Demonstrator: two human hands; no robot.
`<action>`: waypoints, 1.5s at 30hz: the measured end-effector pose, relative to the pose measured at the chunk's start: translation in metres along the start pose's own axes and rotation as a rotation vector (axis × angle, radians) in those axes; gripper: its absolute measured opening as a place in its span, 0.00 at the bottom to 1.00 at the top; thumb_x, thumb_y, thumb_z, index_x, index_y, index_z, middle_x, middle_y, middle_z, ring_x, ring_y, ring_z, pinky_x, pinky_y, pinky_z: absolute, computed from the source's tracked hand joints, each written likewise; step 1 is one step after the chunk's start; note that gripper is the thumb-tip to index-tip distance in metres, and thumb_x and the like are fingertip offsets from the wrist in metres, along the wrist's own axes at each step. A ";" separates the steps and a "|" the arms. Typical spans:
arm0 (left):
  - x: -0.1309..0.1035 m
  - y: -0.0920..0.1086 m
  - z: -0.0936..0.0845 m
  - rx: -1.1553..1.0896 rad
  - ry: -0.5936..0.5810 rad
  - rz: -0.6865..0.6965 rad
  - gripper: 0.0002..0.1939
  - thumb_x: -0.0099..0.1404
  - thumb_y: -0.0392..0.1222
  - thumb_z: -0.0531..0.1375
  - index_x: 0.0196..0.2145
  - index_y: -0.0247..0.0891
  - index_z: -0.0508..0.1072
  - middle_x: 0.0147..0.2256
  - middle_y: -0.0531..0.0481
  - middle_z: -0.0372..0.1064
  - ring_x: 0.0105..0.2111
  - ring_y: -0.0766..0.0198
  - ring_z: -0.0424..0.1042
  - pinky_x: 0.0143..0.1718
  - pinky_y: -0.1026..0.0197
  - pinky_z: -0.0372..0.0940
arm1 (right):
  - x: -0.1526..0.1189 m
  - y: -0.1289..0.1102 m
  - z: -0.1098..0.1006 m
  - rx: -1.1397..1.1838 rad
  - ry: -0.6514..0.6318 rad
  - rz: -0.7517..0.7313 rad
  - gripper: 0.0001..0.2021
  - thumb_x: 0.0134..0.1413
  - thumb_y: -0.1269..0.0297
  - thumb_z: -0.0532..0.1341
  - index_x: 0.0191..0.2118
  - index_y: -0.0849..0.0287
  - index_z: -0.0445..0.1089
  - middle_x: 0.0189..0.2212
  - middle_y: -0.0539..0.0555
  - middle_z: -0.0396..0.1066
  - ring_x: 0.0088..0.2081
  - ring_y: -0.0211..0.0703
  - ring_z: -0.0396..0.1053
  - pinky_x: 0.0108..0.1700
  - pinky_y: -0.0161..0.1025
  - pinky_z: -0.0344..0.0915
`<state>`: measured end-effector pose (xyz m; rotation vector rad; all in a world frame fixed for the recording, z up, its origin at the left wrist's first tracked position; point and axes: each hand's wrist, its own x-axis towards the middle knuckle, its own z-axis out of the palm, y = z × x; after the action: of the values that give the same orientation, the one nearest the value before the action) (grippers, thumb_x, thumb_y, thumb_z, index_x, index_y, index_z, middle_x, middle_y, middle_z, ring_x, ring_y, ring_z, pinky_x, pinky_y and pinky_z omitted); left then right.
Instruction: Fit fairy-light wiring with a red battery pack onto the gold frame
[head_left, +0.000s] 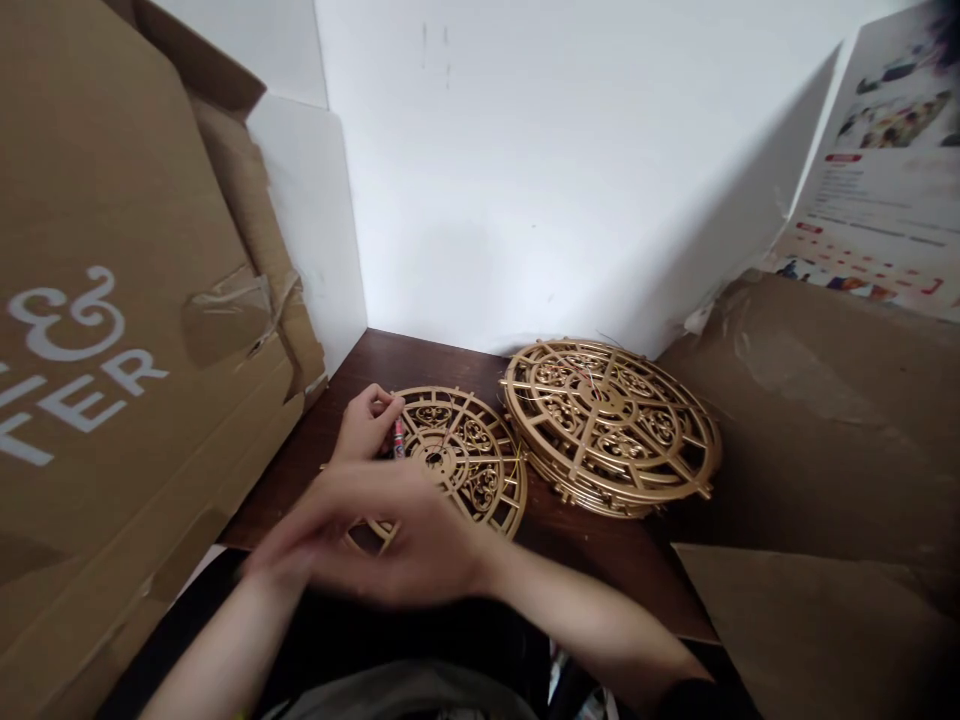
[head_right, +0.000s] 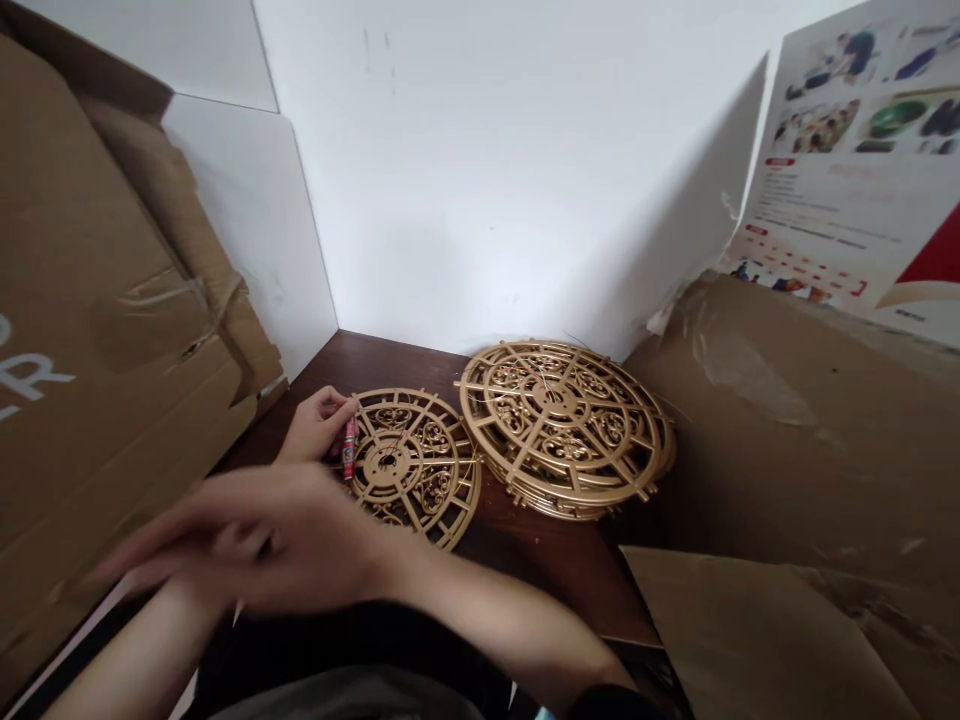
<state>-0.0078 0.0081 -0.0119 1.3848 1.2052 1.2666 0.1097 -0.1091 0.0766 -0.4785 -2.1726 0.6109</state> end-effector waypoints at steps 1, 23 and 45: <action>0.000 0.000 0.000 -0.007 0.009 0.019 0.14 0.53 0.47 0.63 0.24 0.39 0.60 0.15 0.59 0.62 0.12 0.72 0.58 0.12 0.70 0.53 | -0.004 0.010 -0.008 0.060 0.052 0.032 0.09 0.65 0.64 0.53 0.45 0.58 0.69 0.39 0.50 0.75 0.40 0.34 0.72 0.44 0.34 0.70; -0.002 0.002 -0.001 -0.158 -0.019 -0.076 0.17 0.54 0.49 0.64 0.27 0.39 0.60 0.15 0.59 0.65 0.09 0.73 0.55 0.08 0.71 0.50 | -0.059 0.100 -0.039 -0.576 -0.215 0.405 0.18 0.62 0.53 0.56 0.26 0.59 0.69 0.20 0.50 0.68 0.24 0.35 0.63 0.29 0.33 0.48; -0.005 0.004 0.000 -0.134 -0.005 -0.079 0.16 0.54 0.48 0.64 0.26 0.39 0.61 0.16 0.59 0.66 0.09 0.74 0.56 0.08 0.71 0.49 | -0.061 0.102 -0.038 -0.434 -0.189 0.327 0.08 0.61 0.65 0.58 0.31 0.60 0.70 0.30 0.53 0.72 0.33 0.38 0.68 0.36 0.32 0.58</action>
<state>-0.0080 0.0028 -0.0088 1.2316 1.1397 1.2647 0.1896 -0.0478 0.0028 -1.0589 -2.4354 0.3609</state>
